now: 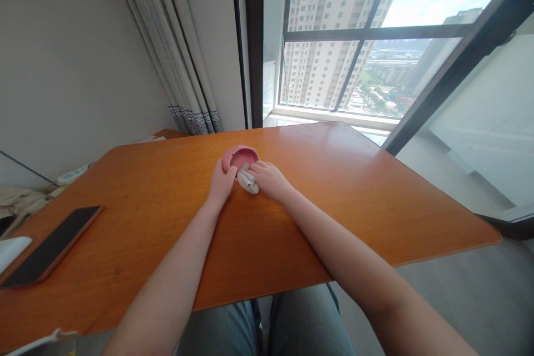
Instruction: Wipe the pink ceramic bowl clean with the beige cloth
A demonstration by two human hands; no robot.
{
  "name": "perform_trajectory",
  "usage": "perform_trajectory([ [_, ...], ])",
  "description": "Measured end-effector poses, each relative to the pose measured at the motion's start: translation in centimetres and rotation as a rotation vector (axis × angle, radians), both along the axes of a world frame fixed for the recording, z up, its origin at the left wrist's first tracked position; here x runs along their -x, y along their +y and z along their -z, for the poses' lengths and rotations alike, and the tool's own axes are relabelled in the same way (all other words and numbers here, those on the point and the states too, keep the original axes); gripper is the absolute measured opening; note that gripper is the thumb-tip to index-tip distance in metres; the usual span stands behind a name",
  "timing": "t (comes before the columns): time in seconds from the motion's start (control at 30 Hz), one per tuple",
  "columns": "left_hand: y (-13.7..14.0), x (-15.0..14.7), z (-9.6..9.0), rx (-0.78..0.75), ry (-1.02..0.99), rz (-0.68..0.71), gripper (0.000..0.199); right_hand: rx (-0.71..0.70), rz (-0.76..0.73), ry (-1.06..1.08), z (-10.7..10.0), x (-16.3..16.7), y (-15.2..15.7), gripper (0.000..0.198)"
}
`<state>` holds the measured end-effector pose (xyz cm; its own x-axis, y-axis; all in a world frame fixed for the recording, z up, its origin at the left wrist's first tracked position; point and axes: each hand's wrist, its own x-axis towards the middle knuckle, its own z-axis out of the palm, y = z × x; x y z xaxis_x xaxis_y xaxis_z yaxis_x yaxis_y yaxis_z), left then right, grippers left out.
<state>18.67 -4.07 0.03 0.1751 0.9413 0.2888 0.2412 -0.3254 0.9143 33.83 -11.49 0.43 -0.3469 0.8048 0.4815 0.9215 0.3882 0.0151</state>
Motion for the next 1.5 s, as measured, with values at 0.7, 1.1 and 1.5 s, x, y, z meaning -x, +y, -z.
perform_trajectory([
  [0.7,0.5,0.6,-0.4,-0.097,0.058,0.191,0.053,0.008,-0.017,-0.066,1.2,0.0,0.0,0.015],
  [1.1,-1.7,-2.7,2.6,0.176,-0.393,0.013,0.091,-0.031,0.071,0.005,1.3,0.6,-0.4,0.017],
  [1.5,-0.3,-1.8,1.5,0.089,-0.219,0.047,0.037,-0.049,0.068,0.013,1.3,-0.3,0.1,0.016],
])
